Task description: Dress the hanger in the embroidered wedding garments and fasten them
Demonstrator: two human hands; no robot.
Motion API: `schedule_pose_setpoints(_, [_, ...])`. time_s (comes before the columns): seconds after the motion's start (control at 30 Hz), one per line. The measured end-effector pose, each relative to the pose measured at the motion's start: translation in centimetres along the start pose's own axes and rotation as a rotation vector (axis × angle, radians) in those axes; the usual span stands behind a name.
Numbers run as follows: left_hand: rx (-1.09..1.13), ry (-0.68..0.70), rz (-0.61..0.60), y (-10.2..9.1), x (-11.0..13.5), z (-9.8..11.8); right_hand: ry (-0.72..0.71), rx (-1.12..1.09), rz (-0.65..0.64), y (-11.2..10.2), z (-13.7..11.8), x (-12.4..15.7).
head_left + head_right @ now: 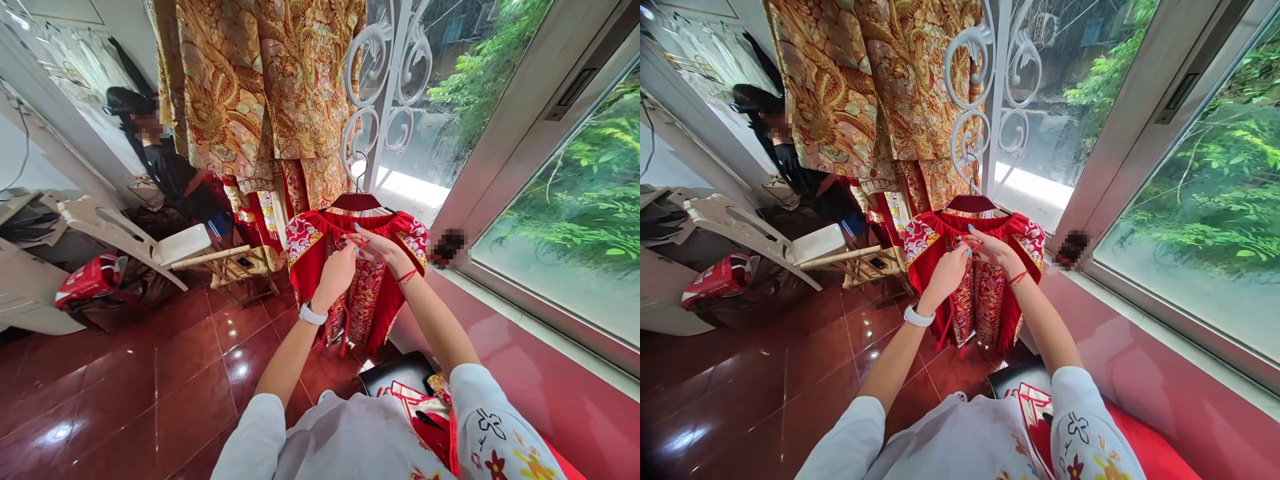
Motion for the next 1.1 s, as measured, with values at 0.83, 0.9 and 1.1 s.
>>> schedule_pose_setpoints(0.83, [0.650,0.089,-0.258,0.4,-1.8,-0.2,-0.956,1.536,0.349,2.9,-2.4,3.3])
schedule_pose_setpoints(0.9, [0.723,0.051,-0.311,0.6,-1.7,-0.4,-0.955,1.520,0.387,2.8,-2.0,3.0])
schedule_pose_setpoints(1.1, [0.480,0.111,-0.189,-1.2,-1.8,-0.8,-0.947,1.540,0.447,2.5,-2.2,2.7])
Point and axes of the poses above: each hand's wrist, its own x-axis away from the middle knuckle, its own y-axis out of the palm, z = x × y, the point moved 7 cm from there along -x, towards the middle knuckle, and after that the axes turned 2 degrees about -x, right-handed, at the moved point
